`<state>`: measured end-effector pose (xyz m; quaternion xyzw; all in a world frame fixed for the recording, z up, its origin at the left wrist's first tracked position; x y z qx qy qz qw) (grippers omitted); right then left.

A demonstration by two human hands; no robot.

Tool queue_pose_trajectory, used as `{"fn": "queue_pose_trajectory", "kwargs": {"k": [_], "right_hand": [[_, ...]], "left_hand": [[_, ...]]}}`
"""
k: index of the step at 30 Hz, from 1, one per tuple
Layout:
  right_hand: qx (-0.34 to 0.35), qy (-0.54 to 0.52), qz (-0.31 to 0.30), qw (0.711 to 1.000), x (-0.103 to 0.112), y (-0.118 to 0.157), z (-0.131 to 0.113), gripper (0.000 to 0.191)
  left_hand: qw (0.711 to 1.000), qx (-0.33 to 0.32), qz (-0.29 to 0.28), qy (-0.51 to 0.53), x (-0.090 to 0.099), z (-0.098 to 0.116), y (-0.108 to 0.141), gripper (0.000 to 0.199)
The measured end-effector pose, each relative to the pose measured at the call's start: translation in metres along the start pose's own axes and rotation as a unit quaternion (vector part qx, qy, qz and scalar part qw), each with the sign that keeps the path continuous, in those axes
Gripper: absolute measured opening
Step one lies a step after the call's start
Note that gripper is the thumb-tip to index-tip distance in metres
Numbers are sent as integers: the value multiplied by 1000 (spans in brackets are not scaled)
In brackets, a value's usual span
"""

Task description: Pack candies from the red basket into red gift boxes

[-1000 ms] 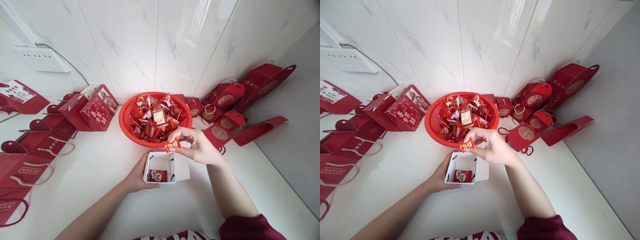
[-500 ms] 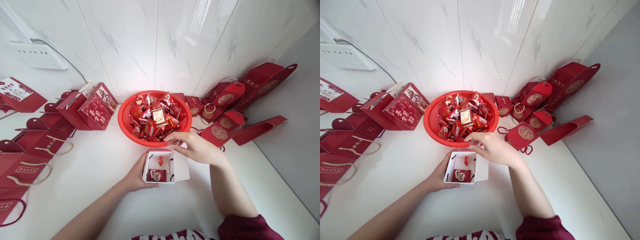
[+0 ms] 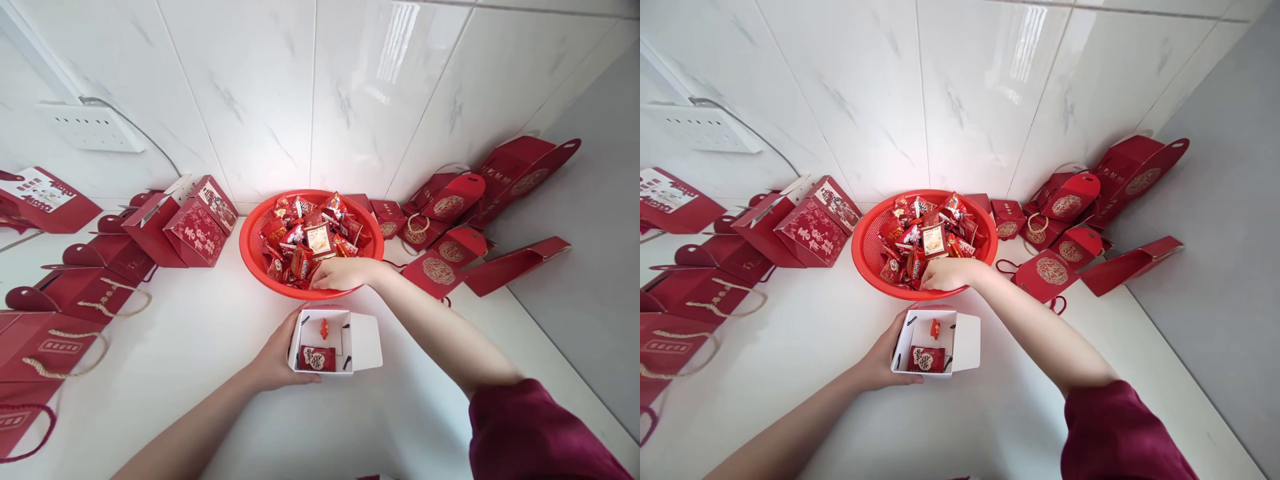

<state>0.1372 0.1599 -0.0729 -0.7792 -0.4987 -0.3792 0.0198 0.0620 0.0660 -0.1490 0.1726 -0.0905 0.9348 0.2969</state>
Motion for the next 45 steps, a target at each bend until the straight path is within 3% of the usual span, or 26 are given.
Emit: {"fn": "queue_pose_trajectory", "kwargs": {"k": [3,7,16,21,26,28,32,37,41,45], "right_hand": [[-15,40,-37,998,2,-17,4,42],[7,81,50,995,27,-29,6,54],[72,30,64,995,28,-51,28,47],[73,15,113,991,33,-42,29,35],[65,27,152,986,46,-9,3,32],[34,15,127,991,47,5,-1,30],[-31,-1,2,1000,29,18,6,25],[-55,10,-67,996,6,2,23,24],[-64,10,-68,996,-4,-13,34,21],[-36,-30,-21,999,4,-18,40,30]], "left_hand": [[1000,5,-3,6,0,-1,0,117],[1000,6,0,6,0,0,1,117],[1000,-1,-13,6,0,8,0,116],[1000,6,-6,4,1,4,1,118],[1000,1,-12,-1,1,1,1,116],[1000,3,-15,1,0,0,1,115],[1000,1,-12,-8,1,1,1,117],[1000,4,-13,-14,2,2,0,118],[1000,-4,-11,-13,2,6,0,118],[1000,-14,-8,-9,1,9,0,117]]}}
Point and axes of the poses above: each hand's wrist, its own y-axis away from the middle knuckle, its own x-axis out of the back of the hand, z = x × y, the point moved 10 cm from there along -y, towards the middle knuckle, and after that the axes turned 7 degrees about -y, right-handed, at the moved point
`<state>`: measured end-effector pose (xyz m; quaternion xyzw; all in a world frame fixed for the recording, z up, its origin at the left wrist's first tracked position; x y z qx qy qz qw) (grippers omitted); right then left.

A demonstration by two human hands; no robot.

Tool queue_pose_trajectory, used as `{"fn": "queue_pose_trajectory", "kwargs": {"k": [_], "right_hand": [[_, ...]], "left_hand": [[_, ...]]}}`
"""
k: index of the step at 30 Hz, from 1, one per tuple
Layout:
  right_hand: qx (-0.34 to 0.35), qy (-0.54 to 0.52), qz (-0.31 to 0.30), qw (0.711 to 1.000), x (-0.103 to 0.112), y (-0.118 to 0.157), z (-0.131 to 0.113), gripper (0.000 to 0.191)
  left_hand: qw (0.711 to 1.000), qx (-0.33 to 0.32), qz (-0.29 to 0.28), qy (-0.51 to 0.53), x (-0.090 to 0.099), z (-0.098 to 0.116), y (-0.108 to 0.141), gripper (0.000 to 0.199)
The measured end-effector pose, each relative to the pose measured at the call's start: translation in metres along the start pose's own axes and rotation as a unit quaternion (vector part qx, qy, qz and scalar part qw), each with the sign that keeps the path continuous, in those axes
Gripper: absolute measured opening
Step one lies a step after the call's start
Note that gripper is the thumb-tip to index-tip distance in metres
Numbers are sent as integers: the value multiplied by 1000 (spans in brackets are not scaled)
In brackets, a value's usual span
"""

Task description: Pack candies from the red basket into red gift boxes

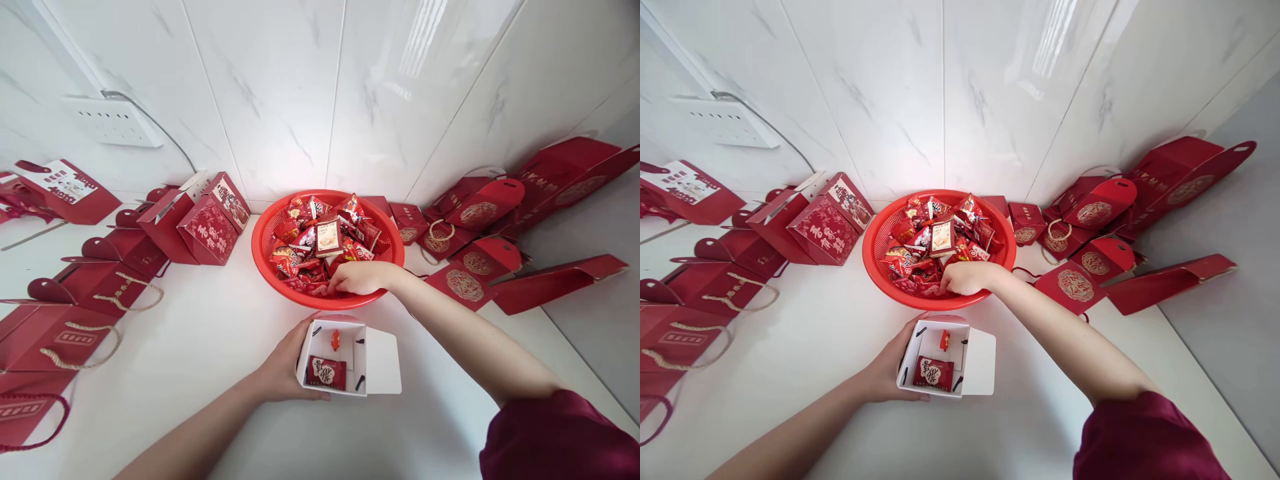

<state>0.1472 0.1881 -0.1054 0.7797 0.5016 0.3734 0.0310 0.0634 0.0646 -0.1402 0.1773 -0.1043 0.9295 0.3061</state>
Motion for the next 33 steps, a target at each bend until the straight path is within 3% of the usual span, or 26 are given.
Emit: {"fn": "queue_pose_trajectory", "kwargs": {"k": [5,10,25,28,33], "right_hand": [[-14,-210,40,977,10,-1,22,36],[-3,-277,63,959,14,-3,26,24],[26,-245,118,962,24,2,19,20],[41,-231,162,959,32,8,20,21],[145,-231,276,921,51,32,5,28]], "left_hand": [[1000,9,2,9,0,-2,0,117],[1000,15,-6,7,-1,-5,0,119],[1000,18,-2,15,-1,-7,0,118],[1000,23,0,17,-1,-7,0,118],[1000,18,2,8,-1,-6,-1,119]]}}
Point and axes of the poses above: each hand's wrist, its own y-axis away from the middle knuckle, its own x-axis out of the back of the hand, z = x × y, the point moved 10 cm from there along -y, towards the middle knuckle, and after that the axes turned 7 degrees about -y, right-handed, at the moved point
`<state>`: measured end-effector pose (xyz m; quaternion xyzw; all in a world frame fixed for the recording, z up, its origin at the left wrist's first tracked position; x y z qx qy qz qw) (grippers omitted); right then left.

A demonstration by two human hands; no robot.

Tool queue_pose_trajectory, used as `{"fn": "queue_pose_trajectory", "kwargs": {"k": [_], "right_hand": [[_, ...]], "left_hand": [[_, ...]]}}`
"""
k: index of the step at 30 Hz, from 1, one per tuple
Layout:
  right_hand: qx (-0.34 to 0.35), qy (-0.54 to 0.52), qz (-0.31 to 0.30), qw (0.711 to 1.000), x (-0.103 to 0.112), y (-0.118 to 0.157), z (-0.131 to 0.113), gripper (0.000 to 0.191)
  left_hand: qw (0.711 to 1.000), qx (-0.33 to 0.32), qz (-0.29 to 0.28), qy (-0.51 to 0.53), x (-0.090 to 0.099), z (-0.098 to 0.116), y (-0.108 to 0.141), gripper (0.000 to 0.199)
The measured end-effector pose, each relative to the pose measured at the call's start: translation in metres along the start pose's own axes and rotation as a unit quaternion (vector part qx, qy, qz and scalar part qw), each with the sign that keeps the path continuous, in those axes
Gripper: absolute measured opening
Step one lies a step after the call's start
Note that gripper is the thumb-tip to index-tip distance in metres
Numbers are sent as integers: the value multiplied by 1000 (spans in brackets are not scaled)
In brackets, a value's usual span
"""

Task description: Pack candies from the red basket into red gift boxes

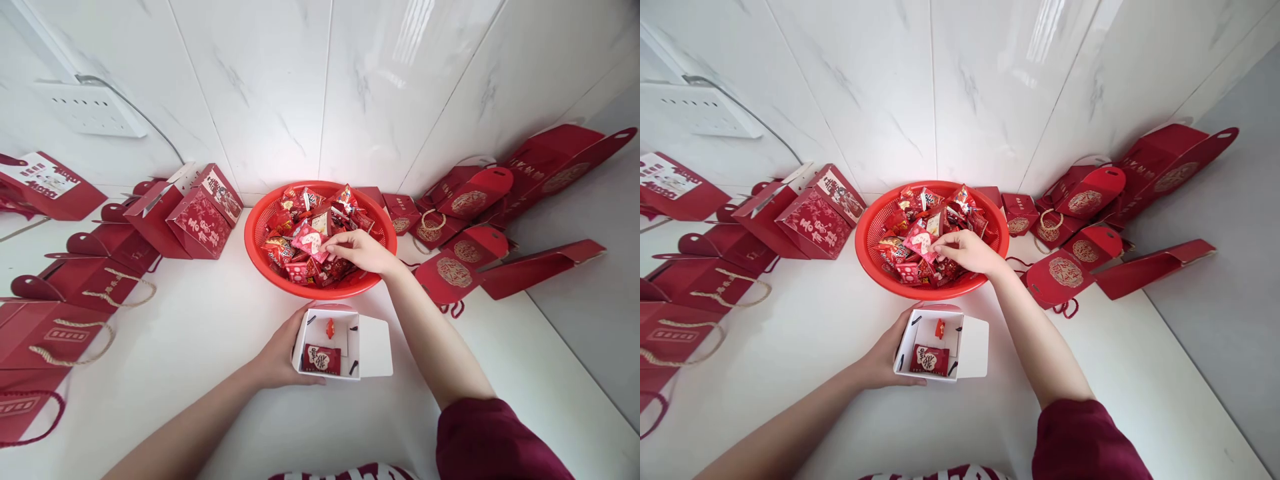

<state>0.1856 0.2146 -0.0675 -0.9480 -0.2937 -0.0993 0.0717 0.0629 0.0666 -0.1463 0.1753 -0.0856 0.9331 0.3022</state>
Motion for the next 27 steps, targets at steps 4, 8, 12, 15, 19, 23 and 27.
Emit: {"fn": "queue_pose_trajectory", "kwargs": {"k": [4,8,12,15,19,23,27], "right_hand": [[55,15,60,997,9,7,-18,33],[97,-2,109,989,13,20,-36,39],[108,-6,76,991,-6,49,-52,38],[110,30,14,993,-29,77,-67,33],[92,94,-26,991,-49,106,-74,29],[74,229,-50,969,-66,127,-64,21],[81,316,20,945,-59,150,-58,21]], "left_hand": [[1000,-6,0,1,-1,1,1,117],[1000,-3,9,-2,-1,-1,2,119],[1000,-10,4,8,-2,1,1,118],[1000,-10,-7,9,-4,2,1,112],[1000,-21,5,-1,-3,5,0,113],[999,-31,15,7,-3,4,0,116],[1000,-14,12,18,-5,-4,1,119]]}}
Point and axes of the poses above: each hand's wrist, its own y-axis away from the middle knuckle, its own x-axis out of the back of the hand, z = x × y, the point moved 10 cm from there along -y, towards the middle knuckle, and after that the axes turned 7 degrees about -y, right-handed, at the moved point
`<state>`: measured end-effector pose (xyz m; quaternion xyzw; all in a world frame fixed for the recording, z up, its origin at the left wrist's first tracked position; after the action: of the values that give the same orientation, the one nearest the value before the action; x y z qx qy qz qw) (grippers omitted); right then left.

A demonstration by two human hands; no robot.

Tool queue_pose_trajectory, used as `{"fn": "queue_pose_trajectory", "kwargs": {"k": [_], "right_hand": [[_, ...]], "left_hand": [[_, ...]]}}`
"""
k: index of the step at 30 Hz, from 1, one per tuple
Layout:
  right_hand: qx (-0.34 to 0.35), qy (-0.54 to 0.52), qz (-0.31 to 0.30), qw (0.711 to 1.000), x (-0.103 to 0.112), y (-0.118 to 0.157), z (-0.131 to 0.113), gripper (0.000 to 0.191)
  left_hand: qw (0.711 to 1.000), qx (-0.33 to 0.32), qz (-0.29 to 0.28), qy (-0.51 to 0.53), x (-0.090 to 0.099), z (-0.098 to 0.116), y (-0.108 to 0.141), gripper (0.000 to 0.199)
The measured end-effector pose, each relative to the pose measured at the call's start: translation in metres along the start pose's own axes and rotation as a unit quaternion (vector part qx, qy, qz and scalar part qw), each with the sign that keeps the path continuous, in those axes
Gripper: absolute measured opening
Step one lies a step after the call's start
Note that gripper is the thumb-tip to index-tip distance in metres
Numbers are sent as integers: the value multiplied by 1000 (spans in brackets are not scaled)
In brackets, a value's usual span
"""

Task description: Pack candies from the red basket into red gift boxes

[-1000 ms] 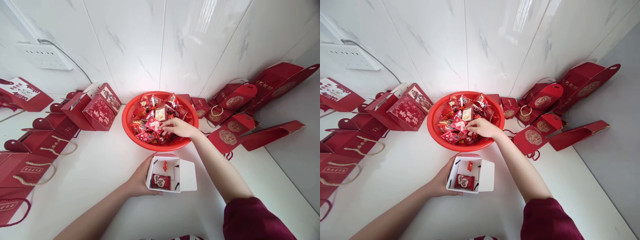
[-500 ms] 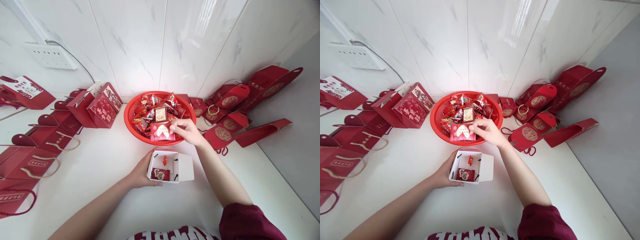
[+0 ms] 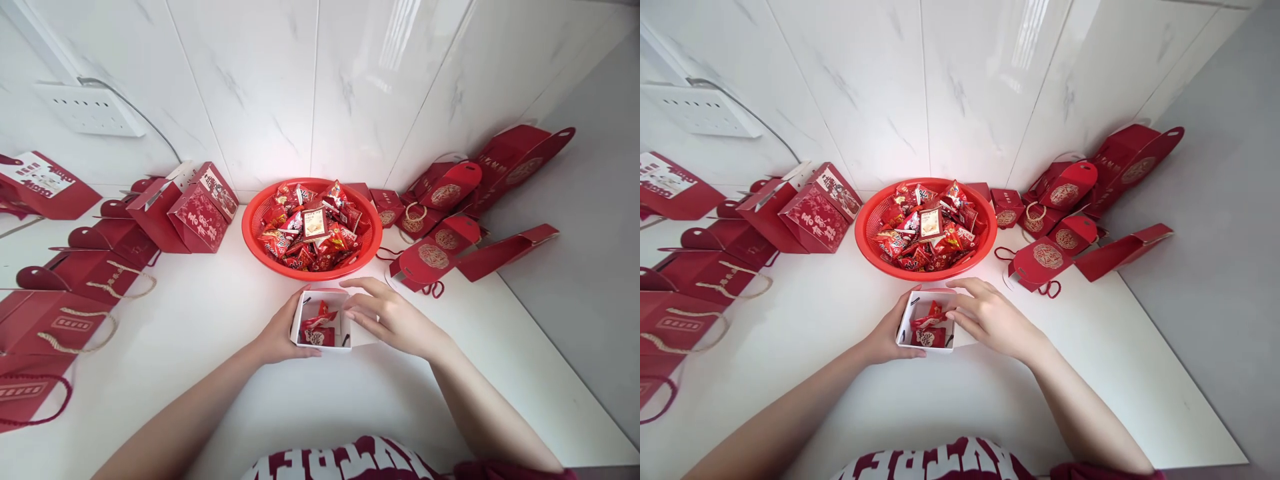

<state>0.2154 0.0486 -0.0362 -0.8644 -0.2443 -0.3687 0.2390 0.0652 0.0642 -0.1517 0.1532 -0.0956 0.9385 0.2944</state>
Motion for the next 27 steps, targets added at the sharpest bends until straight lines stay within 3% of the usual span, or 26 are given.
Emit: {"fn": "queue_pose_trajectory", "kwargs": {"k": [3,7,10,12,16,19,21,23,27], "right_hand": [[-17,12,58,998,7,21,9,18],[-38,10,201,979,20,54,26,24],[-57,-6,296,954,19,79,40,28],[-65,-21,322,944,12,89,49,30],[-94,-89,322,938,-5,94,64,28],[-109,-148,318,930,-13,92,71,33],[-85,-159,294,939,-19,88,66,39],[-37,-145,251,956,-26,81,55,57],[31,-95,171,980,-43,72,37,94]], "left_hand": [[1000,-1,0,0,-1,-3,0,120],[999,-39,12,1,1,5,2,126],[996,-85,8,1,6,19,8,128],[995,-99,2,-1,12,26,14,126],[994,-94,44,-19,30,29,28,106],[990,-26,136,-10,45,13,43,71],[985,4,172,-9,44,6,54,65],[982,-20,181,-47,38,13,60,73],[954,-146,162,-206,17,47,58,84]]}}
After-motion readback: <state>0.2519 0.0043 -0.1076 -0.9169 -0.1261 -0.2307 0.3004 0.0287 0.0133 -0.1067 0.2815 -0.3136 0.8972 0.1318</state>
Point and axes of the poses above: each hand's wrist, its own y-axis away from the middle knuckle, its own x-axis out of the back of the hand, z = x × y, the point moved 10 cm from there along -y, towards the middle knuckle, and after that the axes turned 7 degrees about -y, right-handed, at the moved point
